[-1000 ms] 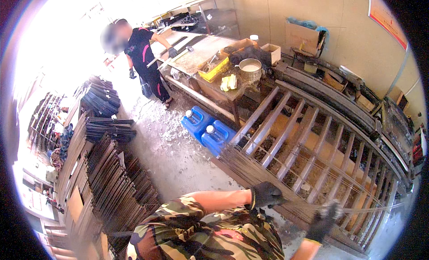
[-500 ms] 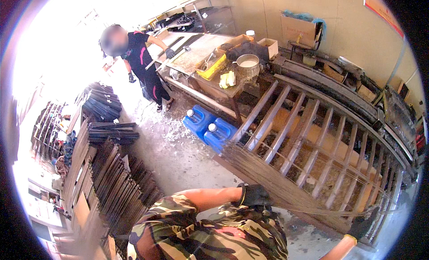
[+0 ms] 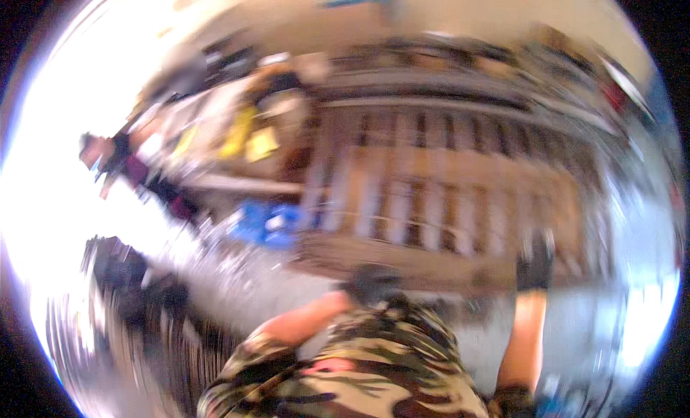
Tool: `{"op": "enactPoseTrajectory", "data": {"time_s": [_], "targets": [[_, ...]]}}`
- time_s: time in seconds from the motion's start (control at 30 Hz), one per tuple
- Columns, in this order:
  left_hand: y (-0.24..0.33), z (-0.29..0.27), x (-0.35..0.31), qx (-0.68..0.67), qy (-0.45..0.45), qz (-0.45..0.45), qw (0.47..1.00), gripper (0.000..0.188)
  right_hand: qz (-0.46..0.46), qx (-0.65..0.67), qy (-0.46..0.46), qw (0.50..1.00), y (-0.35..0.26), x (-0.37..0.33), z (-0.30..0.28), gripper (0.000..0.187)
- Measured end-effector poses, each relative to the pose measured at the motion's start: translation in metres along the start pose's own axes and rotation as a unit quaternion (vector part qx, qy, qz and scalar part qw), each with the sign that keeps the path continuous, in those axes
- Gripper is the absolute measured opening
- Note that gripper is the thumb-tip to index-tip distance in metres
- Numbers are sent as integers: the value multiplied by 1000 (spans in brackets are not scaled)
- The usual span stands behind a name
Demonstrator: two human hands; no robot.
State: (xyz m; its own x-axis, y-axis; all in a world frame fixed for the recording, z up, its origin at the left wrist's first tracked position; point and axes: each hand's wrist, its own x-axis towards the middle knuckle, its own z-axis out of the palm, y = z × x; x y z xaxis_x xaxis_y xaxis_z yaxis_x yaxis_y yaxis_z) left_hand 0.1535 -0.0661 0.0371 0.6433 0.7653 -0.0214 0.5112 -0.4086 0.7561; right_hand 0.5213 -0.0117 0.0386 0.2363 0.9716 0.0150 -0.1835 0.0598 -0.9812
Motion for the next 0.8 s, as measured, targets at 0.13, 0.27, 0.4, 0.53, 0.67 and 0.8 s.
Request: {"op": "enactPoseTrajectory", "data": {"time_s": [0.13,0.27,0.4,0.53,0.67,0.8], "targets": [[13,-11,-25,-165,-23,-305,938,12,-225,-517,46,825,-4,55,-59,26],[24,11,20,-17,68,-39,997,24,132,-14,14,991,-10,-56,102,15],[7,-1,1,0,41,26,999,10,71,103,38,991,-35,-25,63,17],[18,-21,-30,-288,-11,-305,908,25,-38,-129,133,982,-83,39,-68,17],[-2,8,-16,-219,-6,-238,946,22,10,-50,52,997,-20,-17,19,17],[11,-9,-10,-284,17,-252,925,21,-59,-221,8,974,6,-32,48,19]]}}
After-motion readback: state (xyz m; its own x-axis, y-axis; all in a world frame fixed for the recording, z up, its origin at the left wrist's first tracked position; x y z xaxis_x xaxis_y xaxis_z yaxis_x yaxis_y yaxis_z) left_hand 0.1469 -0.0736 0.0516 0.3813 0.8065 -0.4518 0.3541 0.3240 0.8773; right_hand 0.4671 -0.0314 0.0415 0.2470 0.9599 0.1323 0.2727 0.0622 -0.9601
